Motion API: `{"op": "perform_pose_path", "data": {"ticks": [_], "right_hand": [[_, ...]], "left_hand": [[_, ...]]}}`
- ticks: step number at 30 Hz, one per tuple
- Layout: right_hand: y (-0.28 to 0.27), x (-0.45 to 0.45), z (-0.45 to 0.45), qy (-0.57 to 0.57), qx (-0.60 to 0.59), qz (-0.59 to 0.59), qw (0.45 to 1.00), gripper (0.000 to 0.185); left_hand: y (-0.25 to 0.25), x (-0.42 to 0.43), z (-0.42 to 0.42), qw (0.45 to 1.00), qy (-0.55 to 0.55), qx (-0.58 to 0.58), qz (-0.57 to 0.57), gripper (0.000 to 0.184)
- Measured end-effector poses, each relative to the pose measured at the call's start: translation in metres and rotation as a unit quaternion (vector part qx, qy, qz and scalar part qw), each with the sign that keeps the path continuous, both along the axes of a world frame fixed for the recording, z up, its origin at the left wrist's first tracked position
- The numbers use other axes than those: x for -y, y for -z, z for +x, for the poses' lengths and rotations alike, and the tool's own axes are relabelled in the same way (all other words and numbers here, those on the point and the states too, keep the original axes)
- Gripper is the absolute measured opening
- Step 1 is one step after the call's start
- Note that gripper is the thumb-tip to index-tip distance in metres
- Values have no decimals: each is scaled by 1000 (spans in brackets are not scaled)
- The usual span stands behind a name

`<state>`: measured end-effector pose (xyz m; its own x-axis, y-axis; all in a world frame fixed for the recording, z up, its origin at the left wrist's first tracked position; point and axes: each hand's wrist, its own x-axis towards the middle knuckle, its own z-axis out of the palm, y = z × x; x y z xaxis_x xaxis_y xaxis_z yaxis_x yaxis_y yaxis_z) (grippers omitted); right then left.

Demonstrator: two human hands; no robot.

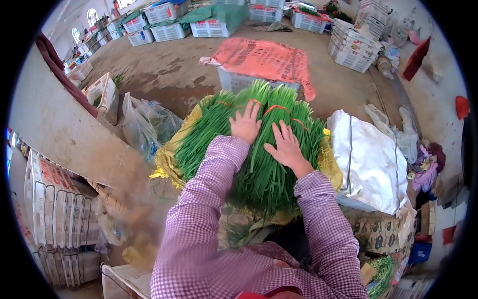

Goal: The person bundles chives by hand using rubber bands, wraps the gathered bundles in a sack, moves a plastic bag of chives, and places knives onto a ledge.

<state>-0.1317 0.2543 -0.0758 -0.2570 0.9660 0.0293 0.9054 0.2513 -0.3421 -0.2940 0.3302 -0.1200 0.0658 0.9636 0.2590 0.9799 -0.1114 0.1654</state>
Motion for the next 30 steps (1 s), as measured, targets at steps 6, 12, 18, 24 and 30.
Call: {"op": "perform_pose_path", "data": {"ticks": [6, 12, 18, 24, 30], "right_hand": [[-106, 115, 37, -59, -421, 141, 894, 11], [-239, 317, 99, -374, -609, 168, 679, 11], [-255, 423, 99, -404, -612, 251, 632, 9], [-250, 456, 95, -417, -583, 327, 616, 26], [-238, 466, 117, -440, -578, 333, 601, 28]], "left_hand": [[0, -2, -2, 1000, -4, -9, -15, 69], [3, -14, -8, 999, 16, 5, -46, 67], [34, -123, -50, 954, 294, -36, -42, 62], [-60, 31, -30, 972, 151, 179, 19, 53], [-73, 195, 30, 898, 319, 263, 155, 37]]}}
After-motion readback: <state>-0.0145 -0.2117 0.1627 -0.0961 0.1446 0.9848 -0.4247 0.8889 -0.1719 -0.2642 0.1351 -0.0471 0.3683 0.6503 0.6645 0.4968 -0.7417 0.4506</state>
